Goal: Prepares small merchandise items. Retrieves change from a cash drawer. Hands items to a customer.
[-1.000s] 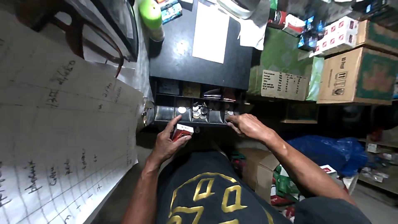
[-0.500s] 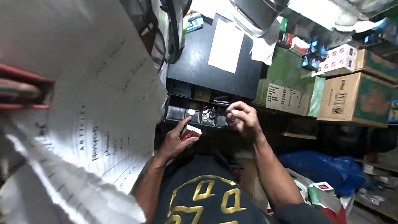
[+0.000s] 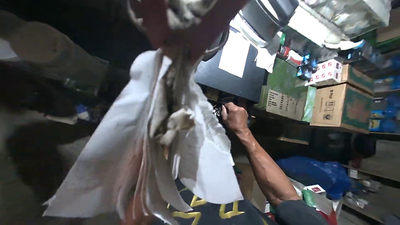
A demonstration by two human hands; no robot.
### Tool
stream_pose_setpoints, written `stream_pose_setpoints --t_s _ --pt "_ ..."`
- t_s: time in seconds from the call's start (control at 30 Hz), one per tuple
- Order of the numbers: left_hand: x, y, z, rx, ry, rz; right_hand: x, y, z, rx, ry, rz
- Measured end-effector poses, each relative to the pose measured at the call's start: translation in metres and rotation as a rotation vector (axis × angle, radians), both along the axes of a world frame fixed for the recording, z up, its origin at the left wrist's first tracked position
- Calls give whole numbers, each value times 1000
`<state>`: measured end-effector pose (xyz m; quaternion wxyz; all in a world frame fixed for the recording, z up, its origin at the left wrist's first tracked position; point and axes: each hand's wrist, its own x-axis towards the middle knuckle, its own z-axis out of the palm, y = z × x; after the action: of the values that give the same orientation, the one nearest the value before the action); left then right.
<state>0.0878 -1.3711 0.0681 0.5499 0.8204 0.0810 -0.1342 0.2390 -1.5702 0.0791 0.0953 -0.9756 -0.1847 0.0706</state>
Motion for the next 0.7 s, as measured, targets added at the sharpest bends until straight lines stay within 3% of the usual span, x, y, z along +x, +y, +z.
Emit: stream_pose_setpoints --t_s 0.03,0.07,0.1,0.2,0.33,0.4,0.47,0.53,0.63,0.7 --pt "-11 -4 -74 -36 -227 66 -2 -5 3 63 0 13" --pt "-14 -4 -109 -84 -219 67 -4 -10 7 132 17 15" --pt "-12 -3 -117 -121 -156 55 -6 -15 11 207 62 -3" --pt "-14 -7 -105 -140 -114 93 -2 -30 9 504 195 -72" --pt "-11 -18 -84 -111 -196 144 3 -55 9 1261 587 -194" --pt "11 -24 -71 -118 -208 144 10 -63 12 1437 693 -122" --pt "17 -33 -61 -153 -198 194 16 -60 16 1333 670 -113" --pt "16 -38 -59 -145 -183 248 21 -47 21 948 521 -63" --pt "11 -45 -57 -140 -194 295 27 -26 15 243 264 194" --pt "7 -50 -54 -153 -199 343 27 -12 8 -67 229 243"
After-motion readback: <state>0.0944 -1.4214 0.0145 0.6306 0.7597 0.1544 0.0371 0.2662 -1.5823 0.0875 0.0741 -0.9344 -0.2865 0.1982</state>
